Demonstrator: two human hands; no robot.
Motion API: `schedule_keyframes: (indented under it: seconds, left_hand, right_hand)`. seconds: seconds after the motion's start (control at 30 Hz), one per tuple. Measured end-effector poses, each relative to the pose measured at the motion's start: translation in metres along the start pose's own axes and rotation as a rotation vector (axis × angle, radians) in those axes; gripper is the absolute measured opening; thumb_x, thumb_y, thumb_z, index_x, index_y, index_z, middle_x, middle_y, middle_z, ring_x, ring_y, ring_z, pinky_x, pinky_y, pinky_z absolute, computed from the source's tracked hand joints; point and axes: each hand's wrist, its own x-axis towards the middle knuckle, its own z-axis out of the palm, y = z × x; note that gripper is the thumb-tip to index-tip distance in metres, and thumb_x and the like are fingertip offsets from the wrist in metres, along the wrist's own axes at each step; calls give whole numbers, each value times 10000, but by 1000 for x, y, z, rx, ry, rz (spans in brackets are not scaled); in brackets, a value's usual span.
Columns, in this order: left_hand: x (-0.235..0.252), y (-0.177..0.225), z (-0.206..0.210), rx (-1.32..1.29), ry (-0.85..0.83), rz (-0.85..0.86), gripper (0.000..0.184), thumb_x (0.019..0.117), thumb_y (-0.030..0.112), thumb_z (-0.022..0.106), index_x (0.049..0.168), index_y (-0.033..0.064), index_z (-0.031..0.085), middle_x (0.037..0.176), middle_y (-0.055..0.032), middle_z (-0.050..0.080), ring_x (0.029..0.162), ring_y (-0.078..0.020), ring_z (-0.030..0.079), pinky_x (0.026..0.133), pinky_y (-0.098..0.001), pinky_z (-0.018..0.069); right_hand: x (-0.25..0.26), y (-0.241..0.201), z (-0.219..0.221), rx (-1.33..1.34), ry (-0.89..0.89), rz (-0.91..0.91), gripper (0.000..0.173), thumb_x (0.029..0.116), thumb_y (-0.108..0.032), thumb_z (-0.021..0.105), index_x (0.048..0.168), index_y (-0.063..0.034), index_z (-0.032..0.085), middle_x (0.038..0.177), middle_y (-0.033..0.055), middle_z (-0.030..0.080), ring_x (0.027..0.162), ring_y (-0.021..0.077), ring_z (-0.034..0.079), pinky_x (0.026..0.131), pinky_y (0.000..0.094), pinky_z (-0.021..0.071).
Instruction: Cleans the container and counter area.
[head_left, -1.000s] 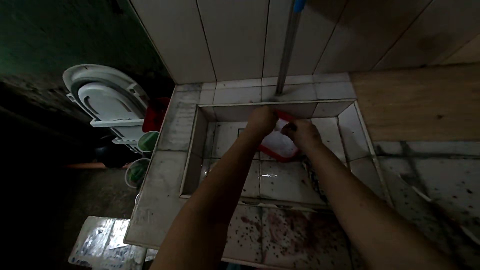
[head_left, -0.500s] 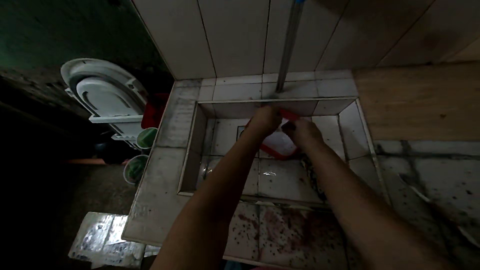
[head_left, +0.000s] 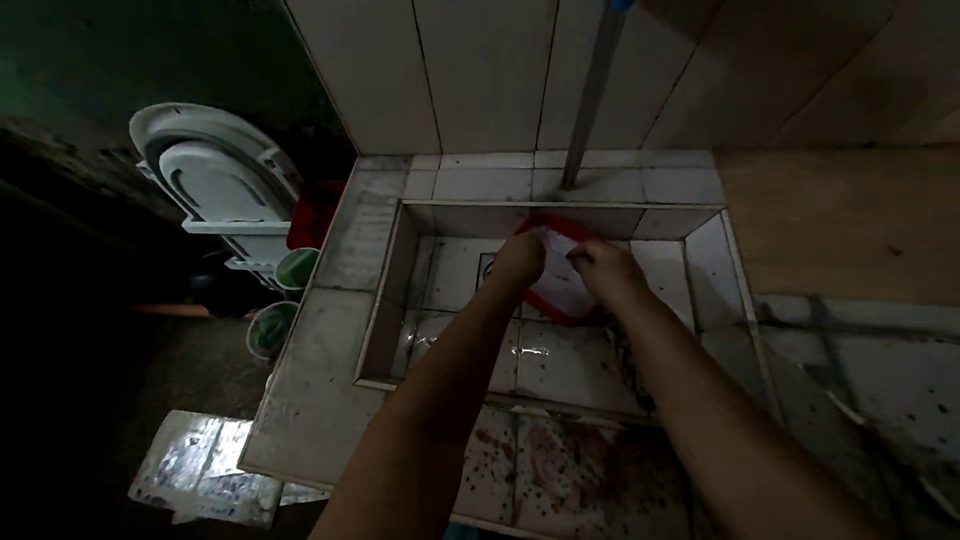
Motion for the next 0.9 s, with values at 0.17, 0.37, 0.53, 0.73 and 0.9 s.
schedule_keyframes:
  seconds: [0.17, 0.37, 0.53, 0.73, 0.9]
  left_hand:
    - [0, -6, 1, -82, 35, 61, 306, 1070, 155, 497, 1258, -38, 643, 1210, -236, 677, 1089, -356, 684, 972, -541, 531]
    - [-9, 16, -10, -69, 8, 195, 296, 1069, 130, 494, 1241, -53, 649, 1208, -233, 677, 1089, -327, 683, 976, -491, 535]
    - [-8, 16, -8, -20, 5, 217, 268, 1058, 99, 504, 1223, -58, 646, 1174, -235, 679, 1040, -338, 686, 945, -495, 538]
    - [-8, 17, -3, -86, -8, 261, 277, 1057, 122, 526, 1231, -48, 656, 1186, -221, 690, 1041, -312, 702, 952, -481, 554]
    - [-13, 16, 1, -32, 26, 261, 260, 1056, 118, 524, 1219, -36, 655, 1171, -212, 691, 1049, -317, 692, 955, -492, 542]
  right_hand:
    - [2, -5, -1, -124, -97, 31, 256, 1017, -215, 666, 1180, -25, 723, 1227, 237, 680, 1183, 425, 630, 987, 638, 473]
    - [1, 8, 12, -80, -41, 42, 277, 1070, -202, 560, 1206, 0, 693, 1181, 260, 688, 1133, 451, 651, 951, 661, 486]
    - [-1, 5, 8, -89, -19, 55, 333, 1083, -177, 526, 1386, -101, 641, 1339, 232, 647, 1244, 446, 609, 1015, 651, 459]
    - [-4, -1, 6, -105, -23, 60, 276, 1046, -230, 615, 1180, -8, 709, 1164, 261, 693, 1124, 451, 652, 941, 653, 490]
    - [-8, 2, 14, -64, 83, 10, 285, 1077, -176, 544, 1250, 6, 680, 1262, 257, 658, 1193, 423, 632, 1008, 599, 479]
